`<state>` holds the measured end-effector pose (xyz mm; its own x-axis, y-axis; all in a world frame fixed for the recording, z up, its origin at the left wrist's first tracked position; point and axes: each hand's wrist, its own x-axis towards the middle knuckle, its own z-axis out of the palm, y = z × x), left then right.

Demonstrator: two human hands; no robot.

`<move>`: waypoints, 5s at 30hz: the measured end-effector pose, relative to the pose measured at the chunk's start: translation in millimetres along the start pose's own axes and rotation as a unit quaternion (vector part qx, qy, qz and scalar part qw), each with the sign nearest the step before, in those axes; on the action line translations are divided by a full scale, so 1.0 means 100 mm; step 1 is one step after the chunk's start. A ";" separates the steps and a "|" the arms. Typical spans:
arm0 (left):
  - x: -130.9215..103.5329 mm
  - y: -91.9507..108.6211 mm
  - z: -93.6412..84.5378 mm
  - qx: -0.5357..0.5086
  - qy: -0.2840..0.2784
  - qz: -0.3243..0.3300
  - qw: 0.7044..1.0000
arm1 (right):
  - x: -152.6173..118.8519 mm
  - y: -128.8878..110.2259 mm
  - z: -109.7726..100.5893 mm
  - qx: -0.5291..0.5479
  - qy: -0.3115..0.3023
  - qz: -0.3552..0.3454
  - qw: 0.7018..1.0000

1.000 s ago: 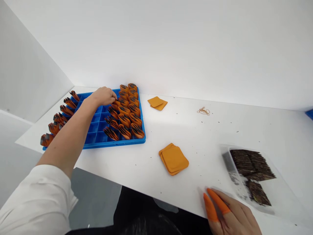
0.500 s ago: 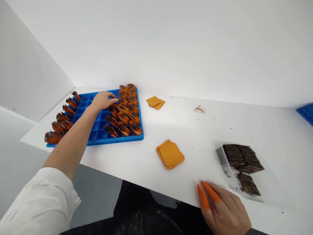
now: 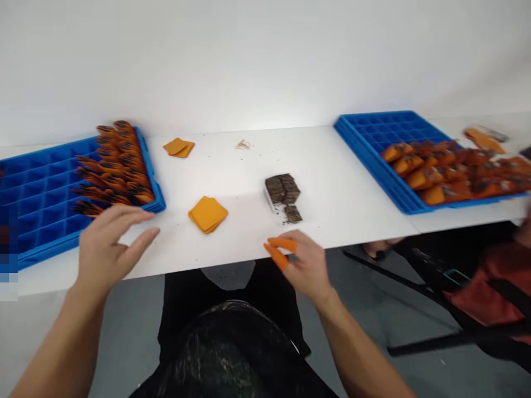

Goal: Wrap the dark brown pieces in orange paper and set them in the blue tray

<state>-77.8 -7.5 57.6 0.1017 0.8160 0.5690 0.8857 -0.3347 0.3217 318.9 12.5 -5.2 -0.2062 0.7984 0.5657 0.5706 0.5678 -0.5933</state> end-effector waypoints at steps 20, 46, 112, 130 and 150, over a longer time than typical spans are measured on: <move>-0.51 0.04 0.91 -0.035 -0.052 -0.089 0.994 | 1.30 0.34 -0.11 -0.398 -0.398 0.285 0.776; -0.38 1.10 0.95 -0.461 -0.083 -0.303 0.830 | 0.05 -0.76 0.59 0.476 -0.012 0.376 0.794; 0.14 0.22 0.90 -0.103 -0.144 -0.052 0.983 | -0.29 -0.42 0.37 0.469 -0.079 0.417 0.774; -0.47 0.66 0.57 -0.450 -0.060 -0.211 0.866 | 0.62 -1.07 -0.10 0.077 -0.103 -0.179 0.975; -0.54 0.72 0.49 -0.408 -0.023 -0.121 0.905 | 0.64 -1.04 -0.08 0.009 -0.231 -0.137 0.963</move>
<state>2.4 -52.3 13.5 -0.0142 0.9246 0.3808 0.2569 -0.3646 0.8950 252.2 2.9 97.3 -0.6806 0.6206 0.3893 0.4325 0.7693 -0.4703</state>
